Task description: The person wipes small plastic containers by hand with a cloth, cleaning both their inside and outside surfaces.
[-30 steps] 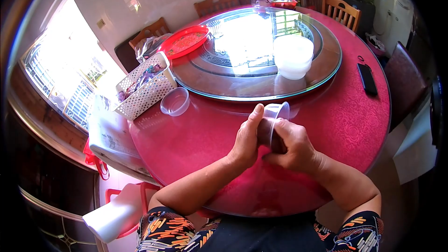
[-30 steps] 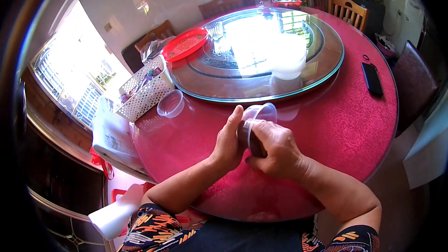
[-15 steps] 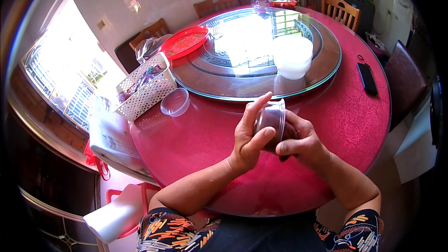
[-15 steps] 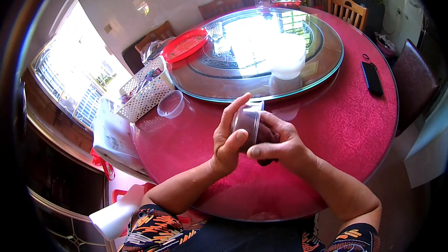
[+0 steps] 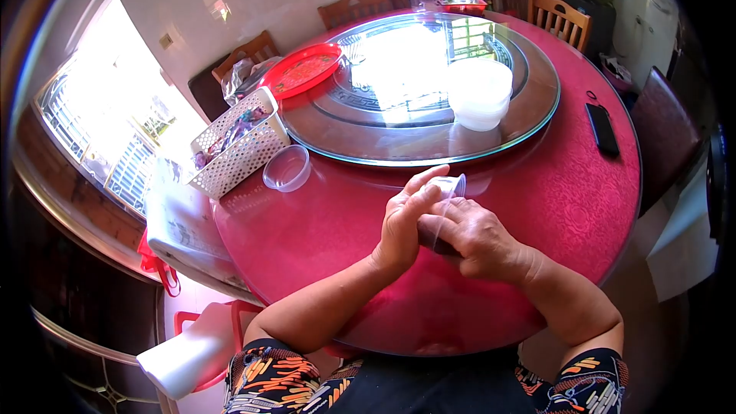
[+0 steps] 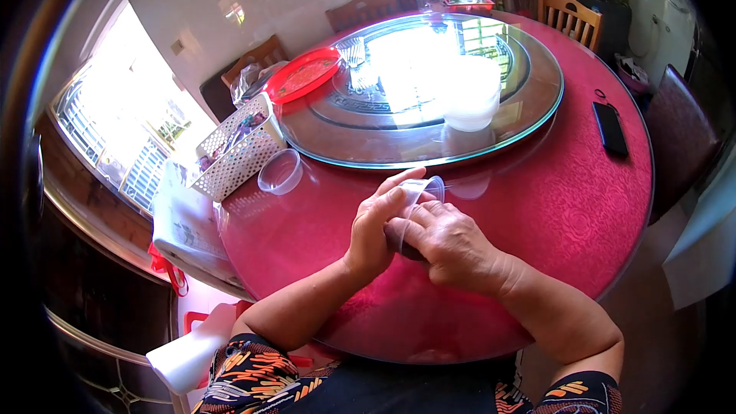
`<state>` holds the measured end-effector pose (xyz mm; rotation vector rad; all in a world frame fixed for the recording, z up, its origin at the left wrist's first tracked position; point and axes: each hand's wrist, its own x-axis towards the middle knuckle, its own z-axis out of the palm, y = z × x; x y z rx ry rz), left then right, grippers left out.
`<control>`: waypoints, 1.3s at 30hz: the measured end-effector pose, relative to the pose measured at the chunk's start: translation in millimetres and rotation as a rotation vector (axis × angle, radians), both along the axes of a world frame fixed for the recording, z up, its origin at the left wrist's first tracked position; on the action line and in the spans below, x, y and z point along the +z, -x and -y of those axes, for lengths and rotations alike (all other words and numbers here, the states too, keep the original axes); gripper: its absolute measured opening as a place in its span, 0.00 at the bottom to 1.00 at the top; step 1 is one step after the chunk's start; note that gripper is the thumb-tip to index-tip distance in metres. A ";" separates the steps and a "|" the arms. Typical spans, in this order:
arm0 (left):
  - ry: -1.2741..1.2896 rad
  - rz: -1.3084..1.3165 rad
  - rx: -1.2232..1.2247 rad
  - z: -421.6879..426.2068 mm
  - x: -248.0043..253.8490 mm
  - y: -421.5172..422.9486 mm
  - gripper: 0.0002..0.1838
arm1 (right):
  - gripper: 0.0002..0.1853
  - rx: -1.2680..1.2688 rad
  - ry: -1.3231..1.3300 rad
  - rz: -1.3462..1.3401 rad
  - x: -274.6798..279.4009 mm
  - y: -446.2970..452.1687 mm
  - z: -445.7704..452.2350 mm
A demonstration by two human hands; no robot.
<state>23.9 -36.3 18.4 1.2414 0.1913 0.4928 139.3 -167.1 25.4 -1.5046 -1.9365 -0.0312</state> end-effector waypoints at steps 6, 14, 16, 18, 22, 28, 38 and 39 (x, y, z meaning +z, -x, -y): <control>0.270 -0.033 -0.079 -7.5 -7.9 -5.8 0.33 | 0.26 -0.066 0.086 0.009 8.0 1.9 2.8; 0.339 -0.037 -0.050 -9.3 -4.2 -5.2 0.29 | 0.27 0.019 0.108 -0.268 15.2 -2.6 4.6; 0.287 -0.008 -0.036 -8.3 -4.8 -6.5 0.31 | 0.24 0.032 0.124 -0.314 15.0 -4.7 3.2; 0.234 0.012 -0.023 -8.0 -4.4 -6.9 0.33 | 0.22 0.015 0.095 -0.295 12.3 -5.9 1.5; 0.139 0.023 0.022 -10.3 -7.0 -6.4 0.35 | 0.19 -0.146 -0.033 -0.050 10.1 -4.6 2.2; 0.028 0.042 0.092 -6.6 1.7 -1.0 0.34 | 0.21 -0.309 0.189 -0.131 18.0 -1.8 8.6; 0.128 0.053 -0.005 -7.5 0.5 -3.5 0.34 | 0.15 -0.163 -0.015 -0.119 19.0 -5.4 6.4; 0.231 0.052 -0.037 -8.4 1.6 -3.4 0.32 | 0.15 -0.171 -0.046 -0.081 21.5 -6.0 7.0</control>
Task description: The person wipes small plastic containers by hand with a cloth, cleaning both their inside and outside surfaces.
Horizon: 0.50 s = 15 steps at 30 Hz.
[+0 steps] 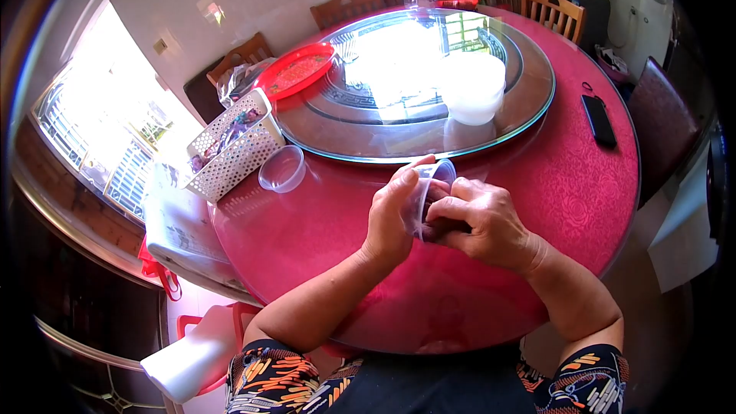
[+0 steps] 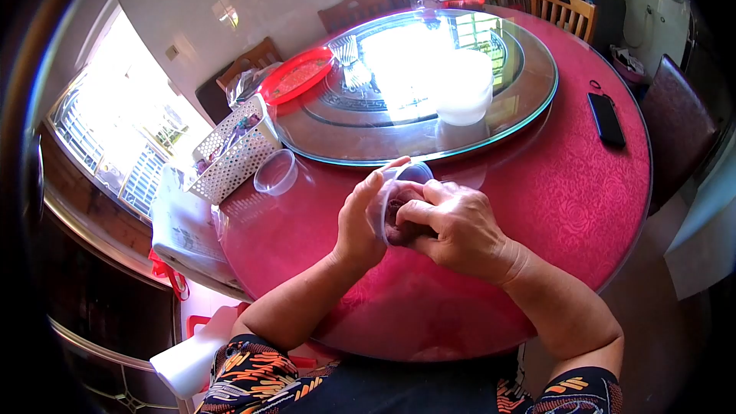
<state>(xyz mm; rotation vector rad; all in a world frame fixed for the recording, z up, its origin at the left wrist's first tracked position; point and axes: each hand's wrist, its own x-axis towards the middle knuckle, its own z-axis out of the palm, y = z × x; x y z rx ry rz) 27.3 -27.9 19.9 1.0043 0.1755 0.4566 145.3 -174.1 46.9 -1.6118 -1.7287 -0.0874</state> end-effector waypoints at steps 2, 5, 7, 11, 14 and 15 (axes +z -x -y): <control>0.157 -0.041 0.020 5.7 5.6 -2.3 0.30 | 0.16 -0.006 -0.065 0.023 -1.0 0.1 0.1; 0.177 -0.103 -0.089 0.9 5.5 2.9 0.30 | 0.15 0.092 -0.242 0.060 -6.3 -0.8 -6.4; 0.198 -0.073 -0.155 -2.3 1.7 3.8 0.30 | 0.14 0.117 -0.260 0.112 -4.6 -0.1 -5.7; 0.295 -0.074 -0.140 9.2 11.1 1.2 0.29 | 0.13 0.037 -0.357 0.223 -6.9 1.6 -7.6; 0.334 -0.102 -0.141 12.7 6.3 2.9 0.30 | 0.13 -0.109 -0.373 0.283 -8.5 7.0 -7.5; 0.334 -0.108 -0.161 11.7 1.6 4.1 0.30 | 0.13 -0.160 -0.361 0.298 -9.0 8.6 -6.6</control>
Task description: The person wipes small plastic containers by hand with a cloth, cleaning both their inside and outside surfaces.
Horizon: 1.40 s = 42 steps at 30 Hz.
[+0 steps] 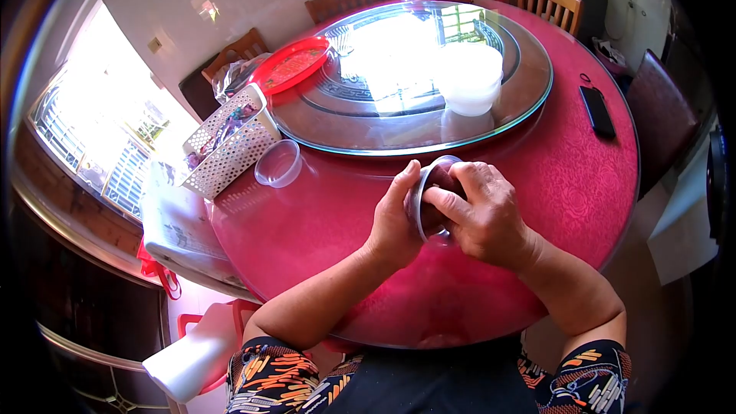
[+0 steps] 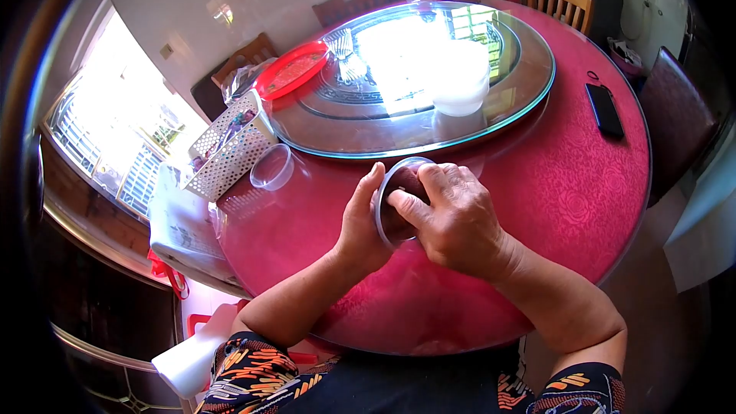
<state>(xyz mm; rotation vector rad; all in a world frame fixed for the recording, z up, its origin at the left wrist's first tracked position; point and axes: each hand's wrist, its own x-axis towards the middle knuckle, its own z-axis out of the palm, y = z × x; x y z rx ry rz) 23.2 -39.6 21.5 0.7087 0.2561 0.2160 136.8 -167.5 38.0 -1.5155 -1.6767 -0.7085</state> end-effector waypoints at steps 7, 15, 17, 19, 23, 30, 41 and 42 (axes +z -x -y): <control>-0.320 0.095 0.107 4.0 -3.4 0.7 0.31 | 0.12 -0.219 0.210 0.034 4.8 7.8 7.1; -0.562 0.131 0.189 3.7 -0.6 1.1 0.34 | 0.13 -0.101 0.348 -0.075 -0.2 4.8 5.7; -0.510 0.124 0.162 5.9 -2.4 0.2 0.35 | 0.14 -0.095 0.335 -0.137 -6.2 3.0 4.5; -0.530 0.135 0.166 8.8 -2.4 -1.1 0.36 | 0.12 0.001 0.200 -0.262 -10.8 -1.5 1.5; -0.558 0.262 0.166 7.7 -3.3 1.4 0.33 | 0.07 0.388 0.229 -1.453 11.5 6.3 7.5; -0.512 0.334 0.169 8.1 -4.9 0.1 0.37 | 0.11 0.604 0.311 -1.500 2.1 -0.2 8.9; -0.585 0.169 0.248 6.2 7.7 5.2 0.37 | 0.07 -0.127 0.251 -0.044 -3.7 5.5 7.9; -0.511 0.172 0.275 4.5 9.3 3.8 0.35 | 0.07 -0.183 0.199 -0.013 -2.6 2.2 6.1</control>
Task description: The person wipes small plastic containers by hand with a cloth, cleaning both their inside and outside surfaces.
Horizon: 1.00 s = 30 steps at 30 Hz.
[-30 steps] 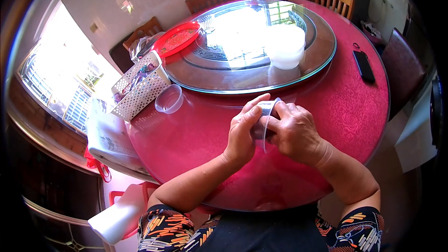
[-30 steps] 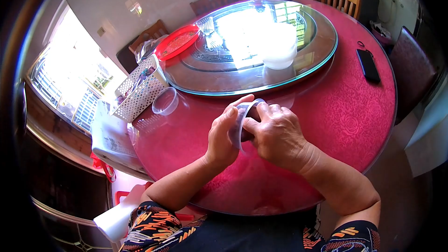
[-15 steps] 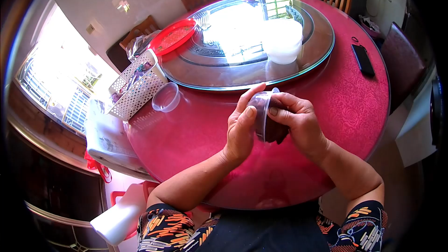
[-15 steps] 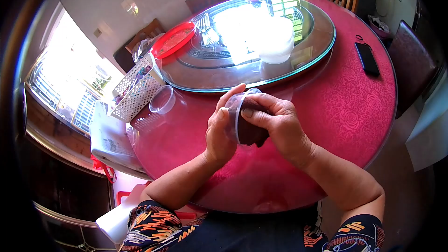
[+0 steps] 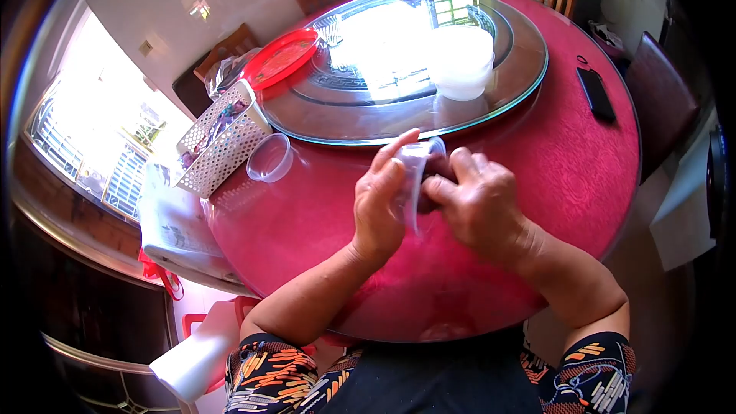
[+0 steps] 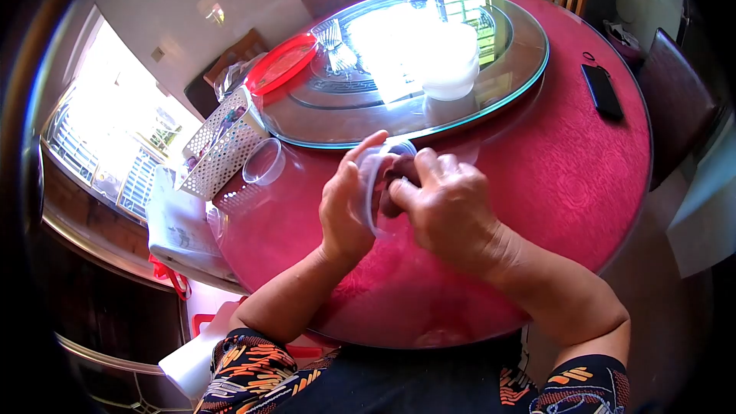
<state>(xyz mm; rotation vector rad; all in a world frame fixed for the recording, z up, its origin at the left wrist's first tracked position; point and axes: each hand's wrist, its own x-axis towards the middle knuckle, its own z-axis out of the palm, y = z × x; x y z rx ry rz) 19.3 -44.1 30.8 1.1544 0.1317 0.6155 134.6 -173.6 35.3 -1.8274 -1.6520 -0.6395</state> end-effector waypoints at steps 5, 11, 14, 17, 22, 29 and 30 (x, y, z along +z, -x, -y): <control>0.247 -0.111 -0.094 -20.0 -6.5 -3.9 0.39 | 0.16 0.048 -0.363 -0.090 8.6 -19.9 -3.7; 0.286 -0.163 -0.273 -9.8 -5.5 -3.9 0.39 | 0.23 0.050 -0.353 0.011 11.5 -21.1 -4.5; 0.230 -0.104 -0.172 -10.4 -5.1 -3.4 0.37 | 0.23 0.006 -0.275 -0.073 7.0 -20.7 -5.6; 0.145 -0.011 -0.053 -12.7 -0.4 -1.2 0.36 | 0.19 0.028 -0.195 -0.277 -1.4 -18.1 -8.7; 0.007 0.057 0.053 -14.5 1.4 0.7 0.34 | 0.16 0.291 0.131 -0.936 0.1 -15.8 -5.6; -0.168 -0.018 0.044 -12.1 -1.7 3.4 0.39 | 0.17 0.601 0.398 -1.401 0.8 -9.5 -2.2; -0.175 -0.030 0.031 -11.1 -1.9 2.9 0.39 | 0.17 0.680 0.374 -1.469 -0.1 -9.3 -2.7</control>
